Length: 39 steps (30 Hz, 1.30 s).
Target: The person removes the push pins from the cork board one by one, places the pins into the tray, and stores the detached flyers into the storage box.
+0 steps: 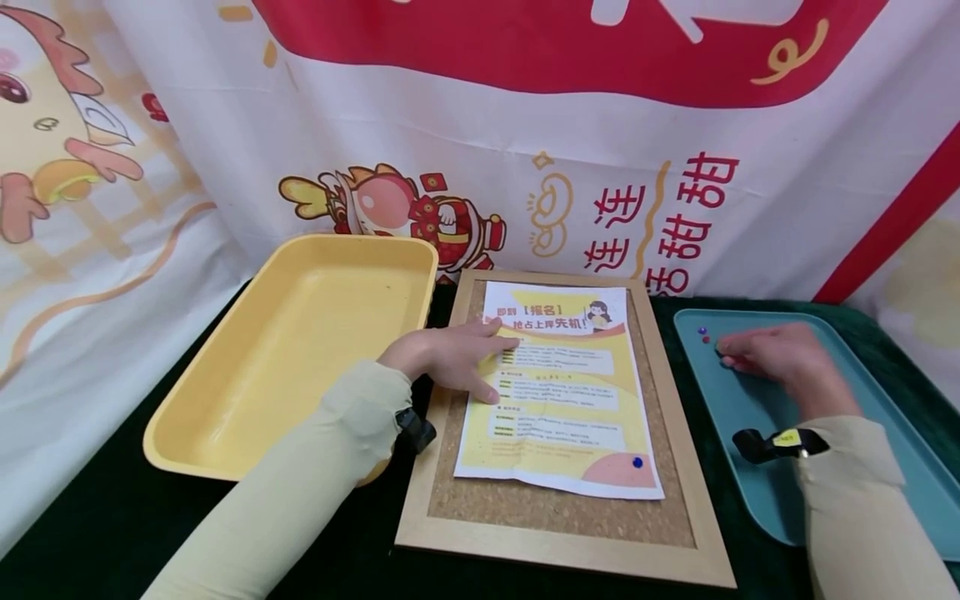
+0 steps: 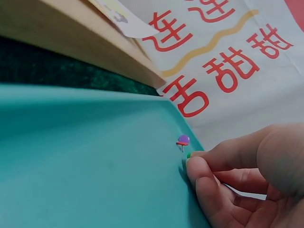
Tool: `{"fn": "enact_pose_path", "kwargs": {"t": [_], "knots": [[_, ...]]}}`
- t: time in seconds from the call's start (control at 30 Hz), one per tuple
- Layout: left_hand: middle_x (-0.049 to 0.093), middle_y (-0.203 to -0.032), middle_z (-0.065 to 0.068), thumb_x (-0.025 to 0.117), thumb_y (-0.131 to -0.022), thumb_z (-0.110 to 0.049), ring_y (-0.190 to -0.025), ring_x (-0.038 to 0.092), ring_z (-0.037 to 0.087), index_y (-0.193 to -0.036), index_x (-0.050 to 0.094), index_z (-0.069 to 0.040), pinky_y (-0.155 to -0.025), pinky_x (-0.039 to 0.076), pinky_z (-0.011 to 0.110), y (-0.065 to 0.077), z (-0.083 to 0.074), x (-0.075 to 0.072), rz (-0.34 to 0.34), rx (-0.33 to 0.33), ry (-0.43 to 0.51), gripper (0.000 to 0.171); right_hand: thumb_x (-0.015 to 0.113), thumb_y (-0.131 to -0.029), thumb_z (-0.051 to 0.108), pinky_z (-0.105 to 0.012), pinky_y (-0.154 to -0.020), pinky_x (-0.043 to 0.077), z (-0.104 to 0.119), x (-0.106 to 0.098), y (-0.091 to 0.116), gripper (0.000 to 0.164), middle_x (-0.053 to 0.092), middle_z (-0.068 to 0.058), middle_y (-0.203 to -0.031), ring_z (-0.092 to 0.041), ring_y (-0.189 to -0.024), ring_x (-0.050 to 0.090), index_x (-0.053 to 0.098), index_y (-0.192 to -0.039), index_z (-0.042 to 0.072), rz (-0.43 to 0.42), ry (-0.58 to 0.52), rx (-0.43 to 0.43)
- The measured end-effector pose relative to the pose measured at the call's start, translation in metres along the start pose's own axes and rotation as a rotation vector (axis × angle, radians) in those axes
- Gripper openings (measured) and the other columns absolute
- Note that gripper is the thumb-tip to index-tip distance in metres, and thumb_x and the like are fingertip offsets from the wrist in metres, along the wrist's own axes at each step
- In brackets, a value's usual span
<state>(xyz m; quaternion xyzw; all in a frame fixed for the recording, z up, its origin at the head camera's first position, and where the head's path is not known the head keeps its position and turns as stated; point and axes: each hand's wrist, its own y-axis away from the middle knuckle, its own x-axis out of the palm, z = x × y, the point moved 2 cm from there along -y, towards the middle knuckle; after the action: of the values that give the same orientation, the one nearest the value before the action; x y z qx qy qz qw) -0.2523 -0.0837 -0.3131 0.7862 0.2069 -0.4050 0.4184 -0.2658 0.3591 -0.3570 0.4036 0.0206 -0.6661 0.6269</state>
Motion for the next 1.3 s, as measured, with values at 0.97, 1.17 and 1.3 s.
{"fn": "enact_pose_path", "kwargs": {"t": [0.97, 1.17, 1.3], "knots": [[-0.004, -0.181, 0.009, 0.072, -0.101, -0.040, -0.168, -0.006, 0.031, -0.172, 0.021, -0.026, -0.136, 0.007, 0.053, -0.001, -0.001, 0.000, 0.001, -0.018, 0.017, 0.089, 0.058, -0.111, 0.029, -0.023, -0.076, 0.057, -0.006, 0.005, 0.008, 0.049, 0.074, 0.015, -0.094, -0.010, -0.089, 0.069, 0.058, -0.150, 0.000, -0.043, 0.084, -0.156], [-0.002, -0.181, 0.009, 0.072, -0.101, -0.041, -0.169, -0.005, 0.031, -0.172, 0.022, -0.026, -0.136, 0.007, 0.053, 0.000, -0.003, 0.000, 0.000, -0.020, 0.012, 0.088, 0.056, -0.111, 0.035, -0.024, -0.079, 0.057, -0.008, 0.003, 0.014, 0.056, 0.073, 0.010, -0.105, -0.010, -0.094, 0.068, 0.051, -0.156, 0.001, -0.008, 0.079, -0.165], [-0.002, -0.181, 0.009, 0.073, -0.101, -0.041, -0.169, -0.005, 0.031, -0.171, 0.022, -0.026, -0.136, 0.007, 0.053, 0.001, -0.002, 0.001, -0.002, -0.021, 0.013, 0.088, 0.057, -0.111, 0.035, -0.024, -0.080, 0.060, -0.008, 0.003, 0.017, 0.061, 0.073, 0.013, -0.102, -0.006, -0.091, 0.071, 0.045, -0.159, 0.000, 0.030, 0.042, -0.190]]}}
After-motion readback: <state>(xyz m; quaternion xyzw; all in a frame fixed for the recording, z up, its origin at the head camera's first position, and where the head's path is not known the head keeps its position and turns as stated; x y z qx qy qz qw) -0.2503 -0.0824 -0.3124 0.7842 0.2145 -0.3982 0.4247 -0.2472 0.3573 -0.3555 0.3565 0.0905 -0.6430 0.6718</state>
